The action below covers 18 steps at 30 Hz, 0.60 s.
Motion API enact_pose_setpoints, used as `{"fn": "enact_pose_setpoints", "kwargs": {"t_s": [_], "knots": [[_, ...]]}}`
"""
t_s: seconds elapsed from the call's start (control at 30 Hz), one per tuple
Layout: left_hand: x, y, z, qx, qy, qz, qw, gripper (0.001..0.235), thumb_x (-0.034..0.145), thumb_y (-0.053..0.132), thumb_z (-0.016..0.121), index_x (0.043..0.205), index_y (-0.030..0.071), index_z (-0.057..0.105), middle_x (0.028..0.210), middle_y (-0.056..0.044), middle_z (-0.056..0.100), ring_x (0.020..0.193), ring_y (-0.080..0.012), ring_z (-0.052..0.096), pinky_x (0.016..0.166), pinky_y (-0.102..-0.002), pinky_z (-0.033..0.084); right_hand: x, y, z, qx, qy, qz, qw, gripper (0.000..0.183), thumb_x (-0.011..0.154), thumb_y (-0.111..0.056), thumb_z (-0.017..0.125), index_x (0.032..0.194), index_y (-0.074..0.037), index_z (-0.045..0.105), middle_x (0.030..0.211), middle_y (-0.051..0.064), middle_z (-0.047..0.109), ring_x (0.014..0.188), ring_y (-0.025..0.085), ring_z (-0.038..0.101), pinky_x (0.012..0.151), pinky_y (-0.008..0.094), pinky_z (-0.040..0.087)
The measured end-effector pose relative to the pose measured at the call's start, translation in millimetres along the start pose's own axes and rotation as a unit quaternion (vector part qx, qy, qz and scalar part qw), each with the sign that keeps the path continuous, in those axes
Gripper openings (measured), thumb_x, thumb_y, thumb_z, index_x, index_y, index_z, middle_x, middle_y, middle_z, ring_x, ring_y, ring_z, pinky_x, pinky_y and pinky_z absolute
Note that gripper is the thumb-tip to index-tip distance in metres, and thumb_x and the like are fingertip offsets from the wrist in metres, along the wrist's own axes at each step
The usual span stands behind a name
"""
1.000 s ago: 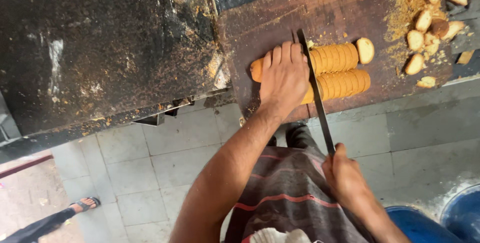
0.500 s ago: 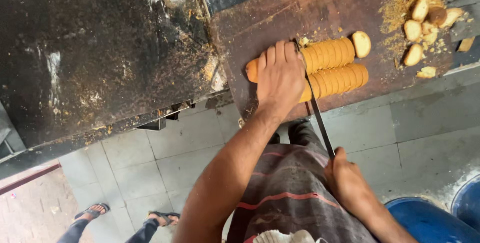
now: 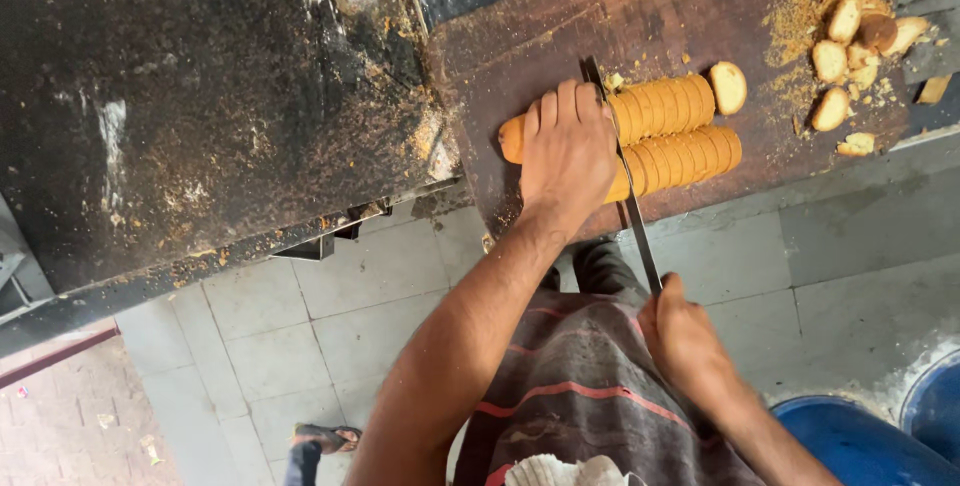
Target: The person slices bread loaves into small rounds using a large knife on a wooden board, then arranges the slices into rows on the board and moves whole loaves into a baking tray.
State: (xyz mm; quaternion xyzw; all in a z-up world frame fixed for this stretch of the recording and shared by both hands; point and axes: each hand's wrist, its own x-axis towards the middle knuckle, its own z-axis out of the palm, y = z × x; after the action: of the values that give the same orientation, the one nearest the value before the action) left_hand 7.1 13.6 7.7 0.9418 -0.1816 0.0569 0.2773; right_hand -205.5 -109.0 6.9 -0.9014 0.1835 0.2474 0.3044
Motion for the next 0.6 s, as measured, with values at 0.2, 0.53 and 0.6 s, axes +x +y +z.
{"fn": "enact_pose_setpoints", "kwargs": {"t_s": [0.2, 0.53, 0.6], "knots": [[-6, -3, 9, -0.028, -0.002, -0.009, 1.0, 0.024, 0.098, 0.018, 0.057, 0.115, 0.002, 0.056, 0.113, -0.015, 0.059, 0.109, -0.0344, 0.057, 0.1, -0.048, 0.044, 56, -23, -21, 0.022, 0.054, -0.092, 0.994, 0.026, 0.097, -0.012, 0.056, 0.104, 0.008, 0.041, 0.075, 0.034, 0.066, 0.074, 0.057, 0.064, 0.063, 0.063, 0.05], [-9, -11, 0, -0.015, 0.0, -0.002, 1.0, 0.03, 0.097, 0.02, 0.057, 0.12, 0.0, 0.054, 0.12, -0.017, 0.057, 0.115, -0.0354, 0.055, 0.103, -0.048, 0.041, 29, -45, -39, 0.038, 0.068, -0.083, 0.994, 0.025, 0.097, -0.015, 0.058, 0.101, 0.005, 0.043, 0.07, 0.034, 0.064, 0.071, 0.057, 0.063, 0.06, 0.064, 0.048], [-9, -11, -2, -0.005, -0.015, -0.001, 1.0, 0.031, 0.098, 0.021, 0.057, 0.121, 0.001, 0.055, 0.119, -0.016, 0.057, 0.112, -0.0342, 0.055, 0.103, -0.047, 0.041, 37, -42, -30, 0.042, 0.071, -0.089, 0.993, 0.025, 0.097, -0.014, 0.058, 0.101, 0.005, 0.043, 0.07, 0.034, 0.064, 0.071, 0.057, 0.063, 0.061, 0.064, 0.047]]}}
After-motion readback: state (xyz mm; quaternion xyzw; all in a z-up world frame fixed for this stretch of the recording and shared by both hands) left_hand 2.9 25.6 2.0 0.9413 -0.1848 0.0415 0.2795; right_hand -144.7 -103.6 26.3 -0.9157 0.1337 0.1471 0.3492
